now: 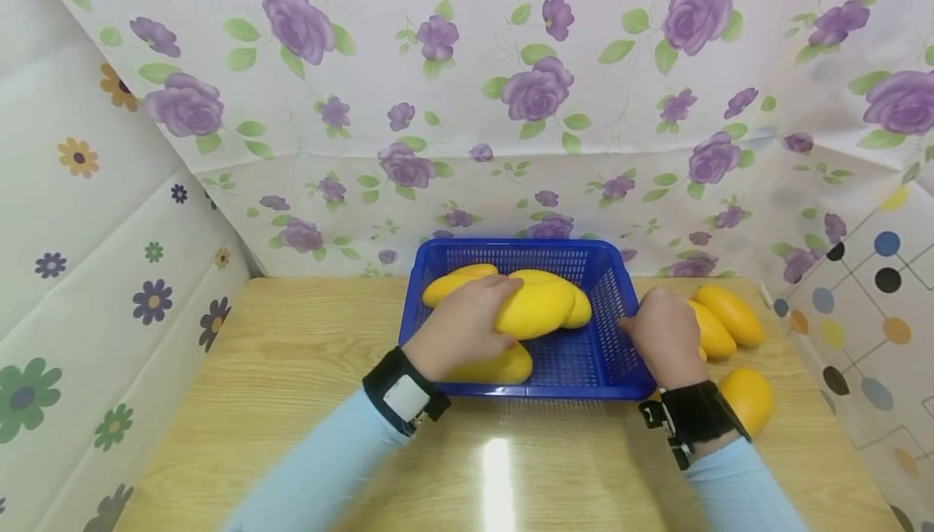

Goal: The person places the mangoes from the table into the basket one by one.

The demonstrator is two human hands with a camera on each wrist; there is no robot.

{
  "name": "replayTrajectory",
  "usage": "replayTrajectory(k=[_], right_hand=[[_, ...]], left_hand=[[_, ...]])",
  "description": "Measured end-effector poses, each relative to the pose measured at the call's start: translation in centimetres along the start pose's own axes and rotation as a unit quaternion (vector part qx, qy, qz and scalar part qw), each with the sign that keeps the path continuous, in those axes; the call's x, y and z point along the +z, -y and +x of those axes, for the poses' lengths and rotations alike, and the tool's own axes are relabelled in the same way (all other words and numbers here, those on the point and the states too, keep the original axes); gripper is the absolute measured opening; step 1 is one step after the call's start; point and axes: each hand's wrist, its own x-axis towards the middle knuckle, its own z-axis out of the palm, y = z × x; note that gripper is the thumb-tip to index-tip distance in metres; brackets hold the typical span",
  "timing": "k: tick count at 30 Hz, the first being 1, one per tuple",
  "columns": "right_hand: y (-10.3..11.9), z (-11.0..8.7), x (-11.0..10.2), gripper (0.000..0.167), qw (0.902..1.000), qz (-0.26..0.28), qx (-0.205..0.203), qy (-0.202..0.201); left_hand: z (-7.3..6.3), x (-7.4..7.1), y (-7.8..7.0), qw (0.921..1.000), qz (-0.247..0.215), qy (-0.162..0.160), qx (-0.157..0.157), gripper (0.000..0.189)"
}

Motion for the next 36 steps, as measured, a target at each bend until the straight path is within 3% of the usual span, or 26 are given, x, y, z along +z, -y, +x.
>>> replayTrajectory(k=[11, 15, 22, 28, 36], right_hand=[[0.0, 0.1, 0.1, 0.035, 1.0, 0.004, -0.001, 0.006], [0.0, 0.1, 0.2, 0.034, 0.9999, 0.005, 0.0, 0.009], [-0.1, 0.0, 0.3, 0.036, 1.0, 0.0, -0.004, 0.005], [-0.1, 0.0, 0.3, 0.035, 1.0, 0.004, -0.005, 0.001], [-0.1, 0.1, 0.2, 0.034, 0.9999, 0.008, 0.005, 0.007]], left_hand=[[1.0, 2.9, -3.1, 0.998, 0.006, 0.063, 0.002, 0.074], [1.4, 4.0, -3.7, 0.9979, -0.009, 0.064, 0.002, 0.07], [1.6, 5.3, -5.2, 0.9981, -0.028, 0.048, -0.028, 0.041], [1.8, 6.2, -5.9, 0.9956, -0.043, 0.057, -0.061, 0.044], [2.3, 7.4, -5.6, 0.9948, -0.036, 0.063, -0.072, 0.047]])
